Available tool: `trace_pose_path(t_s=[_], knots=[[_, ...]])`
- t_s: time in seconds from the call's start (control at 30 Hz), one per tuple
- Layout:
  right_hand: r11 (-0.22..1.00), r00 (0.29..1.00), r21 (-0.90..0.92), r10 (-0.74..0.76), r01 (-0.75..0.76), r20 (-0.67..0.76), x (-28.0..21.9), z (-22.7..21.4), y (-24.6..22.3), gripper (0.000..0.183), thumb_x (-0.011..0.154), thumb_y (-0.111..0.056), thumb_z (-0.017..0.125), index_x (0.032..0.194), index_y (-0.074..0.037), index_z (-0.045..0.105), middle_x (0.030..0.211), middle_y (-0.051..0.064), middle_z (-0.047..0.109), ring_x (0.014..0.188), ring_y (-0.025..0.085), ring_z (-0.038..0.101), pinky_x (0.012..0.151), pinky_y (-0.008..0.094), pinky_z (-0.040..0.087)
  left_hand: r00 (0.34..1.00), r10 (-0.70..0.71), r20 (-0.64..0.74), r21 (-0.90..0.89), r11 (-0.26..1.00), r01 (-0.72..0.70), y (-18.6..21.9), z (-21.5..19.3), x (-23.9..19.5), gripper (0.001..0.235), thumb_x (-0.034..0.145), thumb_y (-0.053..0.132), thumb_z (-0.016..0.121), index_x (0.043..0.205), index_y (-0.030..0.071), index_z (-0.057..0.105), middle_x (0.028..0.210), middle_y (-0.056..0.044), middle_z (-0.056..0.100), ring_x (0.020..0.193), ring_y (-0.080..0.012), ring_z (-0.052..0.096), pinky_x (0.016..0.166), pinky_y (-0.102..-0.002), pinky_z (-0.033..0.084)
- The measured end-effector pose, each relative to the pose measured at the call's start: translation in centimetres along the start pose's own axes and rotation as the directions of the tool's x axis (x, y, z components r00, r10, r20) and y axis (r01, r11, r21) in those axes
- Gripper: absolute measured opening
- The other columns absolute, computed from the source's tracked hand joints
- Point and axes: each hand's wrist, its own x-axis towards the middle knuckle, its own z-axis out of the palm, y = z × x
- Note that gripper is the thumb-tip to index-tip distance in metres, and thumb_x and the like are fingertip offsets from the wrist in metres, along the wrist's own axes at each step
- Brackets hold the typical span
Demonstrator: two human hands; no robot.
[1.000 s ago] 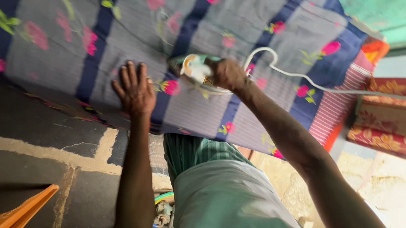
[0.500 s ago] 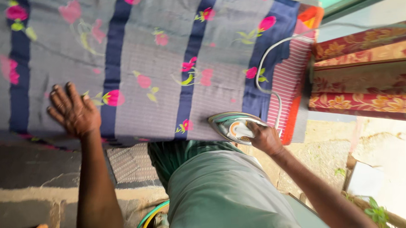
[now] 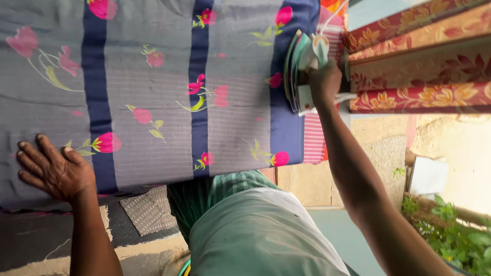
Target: The person irons a floral patterned cloth using an iron, pressing it flat across a padded surface and then folding and ironing another section.
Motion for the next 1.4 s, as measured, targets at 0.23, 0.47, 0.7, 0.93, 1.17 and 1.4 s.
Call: trace_pose_path(t_s=[0.23,0.47,0.7,0.93,1.17,1.4], knots=[[0.999,0.984,0.013,0.039,-0.042,0.171,-5.4,-1.5,1.7,0.039,0.097,-0.033,0.079,0.108,0.002,0.067,0.088,0.028,0.073,0.085,0.043,0.074,0.074,0.049,0.058,1.0,-0.001,-0.021,0.005,1.0,0.001,0.0,0.0,0.2,0.063,0.113,0.039,0.039,0.165,0.003,0.039,0.174,-0.028,0.021,0.16,-0.0431,0.014,0.124,-0.066,0.005],[0.97,0.938,-0.073,0.243,-0.232,0.248,-22.3,-8.5,2.9,0.034,0.082,-0.025,0.08,0.107,-0.005,0.067,0.083,0.025,0.073,0.08,0.045,0.072,0.068,0.053,0.055,0.998,0.02,-0.052,0.04,0.999,-0.018,-0.6,0.9,0.2,0.064,0.109,0.034,0.045,0.165,0.003,0.042,0.174,-0.028,0.025,0.16,-0.0442,0.018,0.124,-0.066,0.01],[0.942,0.936,-0.096,0.332,-0.322,0.12,-17.0,-5.5,0.8,0.041,0.08,-0.026,0.081,0.106,0.0,0.065,0.086,0.028,0.072,0.082,0.048,0.071,0.072,0.056,0.054,0.993,0.06,-0.105,0.093,0.994,-0.05,-1.4,2.2,0.6,0.06,0.109,0.034,0.046,0.159,0.001,0.044,0.173,-0.03,0.029,0.161,-0.046,0.022,0.123,-0.068,0.013],[0.942,0.947,-0.101,0.319,-0.321,-0.032,-1.4,-1.3,-0.1,0.039,0.078,-0.03,0.079,0.1,-0.002,0.064,0.093,0.027,0.073,0.09,0.048,0.071,0.077,0.056,0.056,0.976,0.135,-0.171,0.187,0.977,-0.102,-2.2,2.7,0.3,0.053,0.112,0.033,0.047,0.155,0.001,0.047,0.166,-0.029,0.037,0.159,-0.0452,0.03,0.122,-0.066,0.022],[0.93,0.981,0.313,0.172,-0.191,0.089,6.8,1.2,4.2,0.032,0.091,-0.025,0.08,0.103,0.001,0.067,0.079,0.022,0.067,0.07,0.037,0.065,0.065,0.049,0.05,0.976,0.111,-0.187,0.161,0.984,-0.081,-2.8,3.3,0.3,0.055,0.106,0.03,0.051,0.154,0.003,0.05,0.169,-0.029,0.039,0.157,-0.0451,0.03,0.121,-0.066,0.022],[0.957,0.969,0.269,0.046,-0.113,0.242,0.7,-2.5,1.3,0.028,0.086,-0.024,0.077,0.1,0.0,0.072,0.075,0.013,0.07,0.066,0.021,0.069,0.064,0.04,0.054,0.973,0.177,-0.151,0.221,0.965,-0.141,-1.1,4.5,2.0,0.069,0.107,0.043,0.049,0.163,0.004,0.04,0.169,-0.033,0.025,0.155,-0.0469,0.023,0.117,-0.067,0.016]])
